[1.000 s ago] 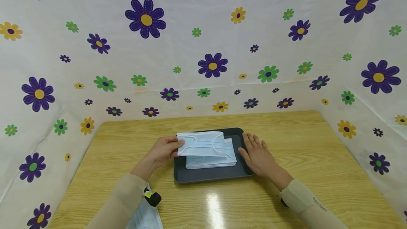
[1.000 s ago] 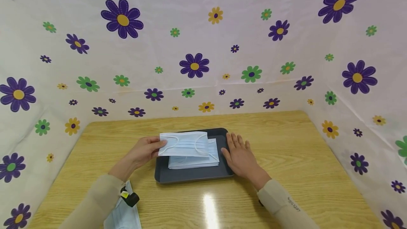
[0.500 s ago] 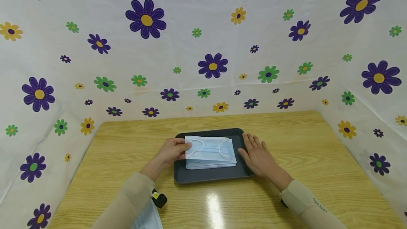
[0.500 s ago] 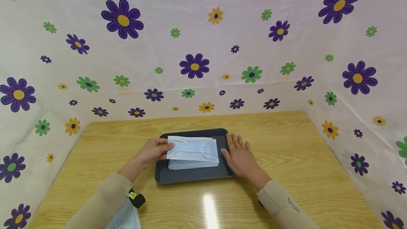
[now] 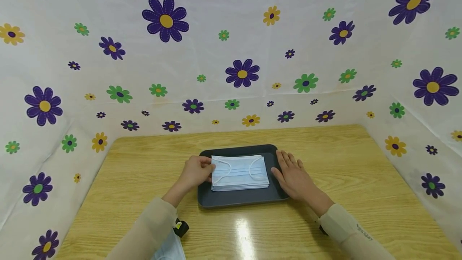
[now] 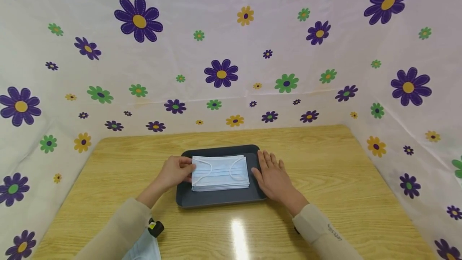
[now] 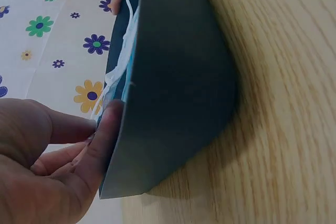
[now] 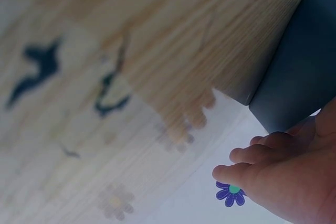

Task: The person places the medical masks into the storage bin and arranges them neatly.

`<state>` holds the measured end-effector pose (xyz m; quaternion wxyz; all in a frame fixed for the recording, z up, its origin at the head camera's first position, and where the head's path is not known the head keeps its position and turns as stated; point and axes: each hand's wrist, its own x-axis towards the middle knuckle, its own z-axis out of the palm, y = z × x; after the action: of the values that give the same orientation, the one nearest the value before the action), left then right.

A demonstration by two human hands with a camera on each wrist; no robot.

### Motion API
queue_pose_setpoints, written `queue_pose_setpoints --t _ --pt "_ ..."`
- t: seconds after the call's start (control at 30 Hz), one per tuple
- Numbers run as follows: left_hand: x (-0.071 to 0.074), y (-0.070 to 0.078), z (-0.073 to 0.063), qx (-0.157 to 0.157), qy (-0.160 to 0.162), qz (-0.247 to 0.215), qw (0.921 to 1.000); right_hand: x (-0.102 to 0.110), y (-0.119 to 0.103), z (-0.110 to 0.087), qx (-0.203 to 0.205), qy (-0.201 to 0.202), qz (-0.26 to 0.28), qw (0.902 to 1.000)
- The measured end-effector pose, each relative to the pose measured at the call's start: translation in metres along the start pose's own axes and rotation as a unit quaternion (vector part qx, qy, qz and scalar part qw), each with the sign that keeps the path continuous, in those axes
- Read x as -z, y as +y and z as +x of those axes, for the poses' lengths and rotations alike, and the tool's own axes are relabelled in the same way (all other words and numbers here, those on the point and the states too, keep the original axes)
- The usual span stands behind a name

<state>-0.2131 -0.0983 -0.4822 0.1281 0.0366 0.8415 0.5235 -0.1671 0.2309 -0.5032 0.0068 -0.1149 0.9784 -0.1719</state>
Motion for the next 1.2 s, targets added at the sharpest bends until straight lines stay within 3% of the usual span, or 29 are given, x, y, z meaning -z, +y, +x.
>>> queue_pose_setpoints --t 0.27,0.73,0.97,1.2 --pt "-0.0037 -0.0003 0.0006 -0.034 0.011 0.077 0.9964 -0.0013 0.0015 -0.0008 -0.001 -0.004 0.004 1.0" --pt "-0.0078 0.0026 0.0016 -0.066 0.024 0.123 0.9899 -0.0023 0.0027 -0.0004 0.002 0.0 0.005 1.0" --pt "-0.0091 0.0009 0.0024 -0.096 0.039 0.146 0.9839 -0.0016 0.0028 0.0 0.0 0.0 0.004 1.0" --pt "-0.0087 0.0022 0.0006 -0.101 0.05 0.15 0.9823 0.001 0.0009 0.0001 0.003 -0.002 0.004 1.0"
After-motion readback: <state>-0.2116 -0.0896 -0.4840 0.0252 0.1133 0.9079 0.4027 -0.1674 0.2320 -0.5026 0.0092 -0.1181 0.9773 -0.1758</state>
